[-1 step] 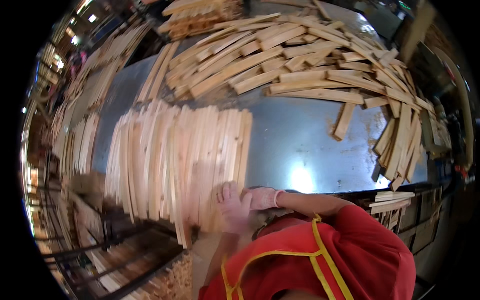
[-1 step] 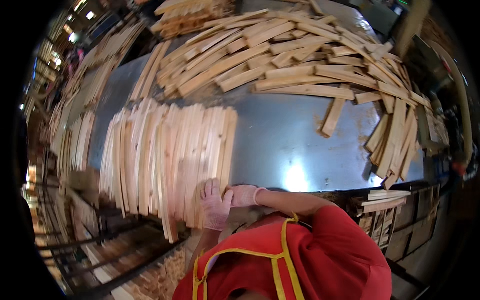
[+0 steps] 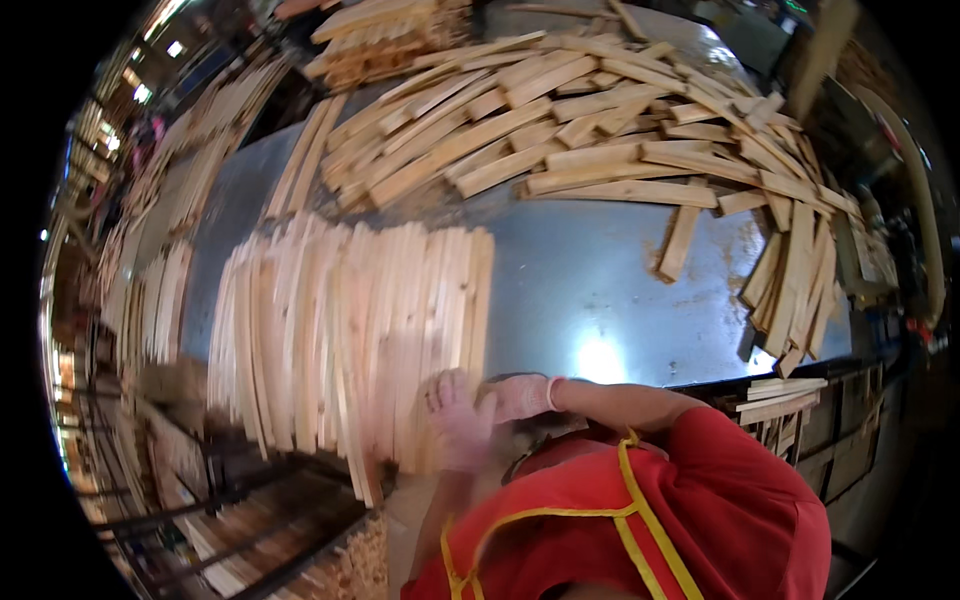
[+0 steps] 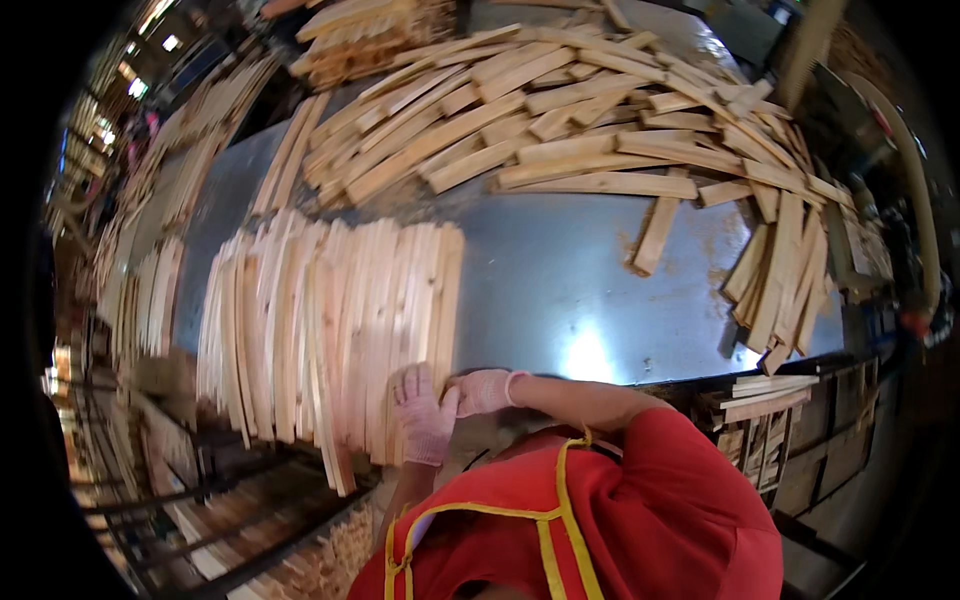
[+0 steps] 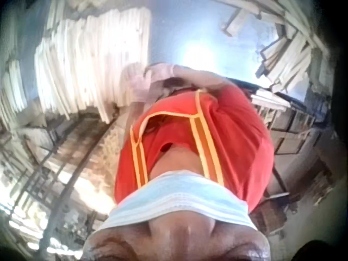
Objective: The person sorts wooden planks on a metal table in a workshop. They pick up planks from a disorganized pile, align them, and place them into a neat stack.
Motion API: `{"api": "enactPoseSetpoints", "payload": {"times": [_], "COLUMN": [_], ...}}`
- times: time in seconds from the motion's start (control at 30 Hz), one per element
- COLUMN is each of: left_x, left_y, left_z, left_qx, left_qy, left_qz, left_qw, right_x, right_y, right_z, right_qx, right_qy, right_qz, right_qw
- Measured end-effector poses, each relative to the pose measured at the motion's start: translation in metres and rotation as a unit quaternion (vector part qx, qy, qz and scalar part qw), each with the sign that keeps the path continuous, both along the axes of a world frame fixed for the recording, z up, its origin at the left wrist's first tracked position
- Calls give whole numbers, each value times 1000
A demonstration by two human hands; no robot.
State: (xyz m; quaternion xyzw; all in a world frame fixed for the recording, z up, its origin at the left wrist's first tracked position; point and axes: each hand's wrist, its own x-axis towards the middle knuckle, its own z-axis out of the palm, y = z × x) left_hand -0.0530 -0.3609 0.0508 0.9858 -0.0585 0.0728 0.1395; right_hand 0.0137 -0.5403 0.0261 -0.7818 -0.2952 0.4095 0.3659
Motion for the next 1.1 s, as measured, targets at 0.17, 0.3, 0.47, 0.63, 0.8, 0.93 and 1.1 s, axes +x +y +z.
{"api": "enactPoseSetpoints", "payload": {"times": [0.17,0.3,0.47,0.63,0.8,0.93,1.1], "left_x": [8,6,1,0,5,6,8], "left_y": [6,1,19,11,3,1,0], "left_z": [-17,-29,-64,-47,-39,-32,-28], "left_qx": [88,102,138,112,104,88,93], "left_qy": [34,25,-13,6,20,31,-9], "left_qz": [-7,3,-5,10,11,9,10], "left_qw": [996,995,990,994,994,996,996], "right_x": [114,195,270,314,324,312,263], "right_y": [-164,-334,-511,-484,-404,-391,-384], "right_z": [-34,54,19,57,37,20,42], "right_qx": [57,-258,-467,-462,-144,-281,-329], "right_qy": [-12,-319,-472,-266,-441,-383,-241], "right_qz": [-125,-393,-329,-281,-258,-203,-105], "right_qw": [990,823,671,798,848,857,907]}}
